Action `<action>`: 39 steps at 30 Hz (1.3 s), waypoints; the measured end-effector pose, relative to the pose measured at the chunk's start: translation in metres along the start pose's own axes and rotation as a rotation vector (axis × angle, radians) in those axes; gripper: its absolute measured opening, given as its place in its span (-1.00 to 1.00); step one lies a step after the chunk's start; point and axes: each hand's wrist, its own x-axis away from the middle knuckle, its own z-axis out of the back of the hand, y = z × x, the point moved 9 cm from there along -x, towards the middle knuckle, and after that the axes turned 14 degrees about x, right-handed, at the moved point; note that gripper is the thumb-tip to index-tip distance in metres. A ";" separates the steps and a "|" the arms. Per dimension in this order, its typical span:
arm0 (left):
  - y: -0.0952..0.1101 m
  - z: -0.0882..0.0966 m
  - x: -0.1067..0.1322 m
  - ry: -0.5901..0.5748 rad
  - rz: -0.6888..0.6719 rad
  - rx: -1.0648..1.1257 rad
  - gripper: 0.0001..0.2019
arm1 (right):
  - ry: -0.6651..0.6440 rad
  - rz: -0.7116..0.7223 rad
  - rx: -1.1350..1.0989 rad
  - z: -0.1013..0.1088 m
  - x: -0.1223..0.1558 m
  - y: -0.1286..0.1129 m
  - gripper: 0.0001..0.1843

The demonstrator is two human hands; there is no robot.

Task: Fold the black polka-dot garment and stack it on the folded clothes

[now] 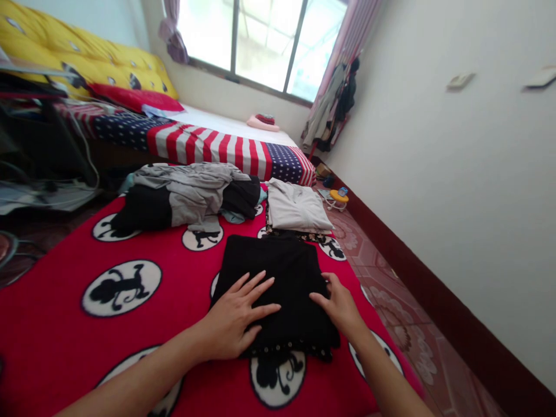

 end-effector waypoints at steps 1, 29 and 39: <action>0.000 0.000 0.000 0.003 0.001 -0.001 -0.46 | 0.009 0.016 -0.059 -0.001 0.000 0.002 -0.46; -0.111 0.039 0.050 0.691 0.536 1.145 -0.24 | 0.325 0.380 0.278 -0.025 0.014 -0.131 -0.53; -0.024 0.025 0.028 0.228 0.144 1.247 -0.39 | -0.052 0.122 -0.100 -0.026 0.026 -0.166 -0.20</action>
